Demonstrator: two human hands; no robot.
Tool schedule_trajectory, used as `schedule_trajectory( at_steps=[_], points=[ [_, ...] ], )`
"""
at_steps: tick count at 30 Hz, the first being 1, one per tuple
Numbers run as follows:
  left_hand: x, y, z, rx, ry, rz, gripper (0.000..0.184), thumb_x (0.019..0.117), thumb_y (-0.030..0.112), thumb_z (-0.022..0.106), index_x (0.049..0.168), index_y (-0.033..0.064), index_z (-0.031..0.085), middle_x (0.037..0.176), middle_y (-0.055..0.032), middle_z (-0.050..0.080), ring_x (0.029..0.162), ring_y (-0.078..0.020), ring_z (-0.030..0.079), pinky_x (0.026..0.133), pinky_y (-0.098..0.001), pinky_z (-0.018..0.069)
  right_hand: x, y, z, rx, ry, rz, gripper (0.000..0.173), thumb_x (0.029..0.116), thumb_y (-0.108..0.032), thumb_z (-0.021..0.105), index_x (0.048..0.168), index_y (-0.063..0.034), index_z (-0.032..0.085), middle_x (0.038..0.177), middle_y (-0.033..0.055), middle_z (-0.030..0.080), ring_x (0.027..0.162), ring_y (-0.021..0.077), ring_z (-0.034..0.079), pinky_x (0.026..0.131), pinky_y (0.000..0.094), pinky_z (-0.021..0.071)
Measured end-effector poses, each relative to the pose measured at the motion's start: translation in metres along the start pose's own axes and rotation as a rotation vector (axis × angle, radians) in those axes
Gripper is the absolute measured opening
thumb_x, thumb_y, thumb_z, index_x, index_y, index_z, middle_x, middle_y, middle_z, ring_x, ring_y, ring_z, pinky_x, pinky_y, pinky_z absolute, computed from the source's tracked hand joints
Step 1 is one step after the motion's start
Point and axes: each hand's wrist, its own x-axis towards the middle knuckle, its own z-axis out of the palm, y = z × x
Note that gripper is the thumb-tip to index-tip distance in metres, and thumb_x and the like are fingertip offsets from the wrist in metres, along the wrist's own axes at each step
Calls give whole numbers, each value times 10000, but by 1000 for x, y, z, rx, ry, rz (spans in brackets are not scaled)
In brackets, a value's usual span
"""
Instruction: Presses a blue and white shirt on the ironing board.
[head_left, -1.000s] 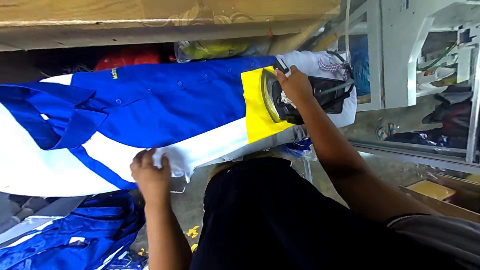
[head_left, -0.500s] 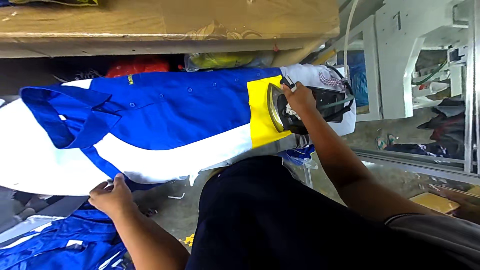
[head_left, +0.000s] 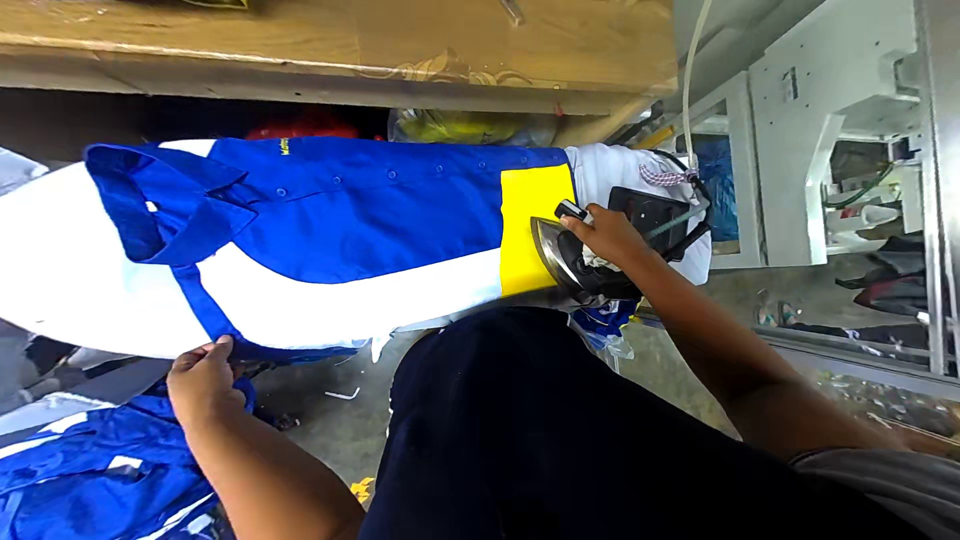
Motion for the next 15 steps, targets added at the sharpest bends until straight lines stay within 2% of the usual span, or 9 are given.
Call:
schedule_trajectory(
  at_steps=[8,11,13,15],
  points=[
    [5,0,-4,-18,-8,-30,216,1056,211,562,1166,26,549,907,-21,527,669,-45,521,646,-233,486,47,-75,6,16,86,-101,665,1047,-589,477,1382,-22,572,1159,268,684,1104,451,667,903,649,512],
    [8,-3,-4,-39,-12,-35,229,1055,194,554,1203,20,537,942,-31,543,711,-47,554,685,-241,509,59,-99,7,43,106,-106,665,1047,-590,474,1402,-34,564,1217,241,678,1154,416,660,932,623,516],
    [17,-11,-5,-53,-23,-18,253,1049,185,559,1221,2,533,974,-56,562,745,-67,579,716,-268,530,55,-102,8,6,58,-139,662,1050,-588,471,1418,-43,546,1206,238,678,1136,414,665,921,618,521],
    [20,-12,-5,-49,-31,-8,269,1052,190,560,1226,-12,531,984,-65,566,752,-68,586,727,-265,533,39,-92,15,-54,-15,-217,634,1050,-565,491,1380,-29,569,1121,252,689,1060,437,679,880,641,525]
  ],
)
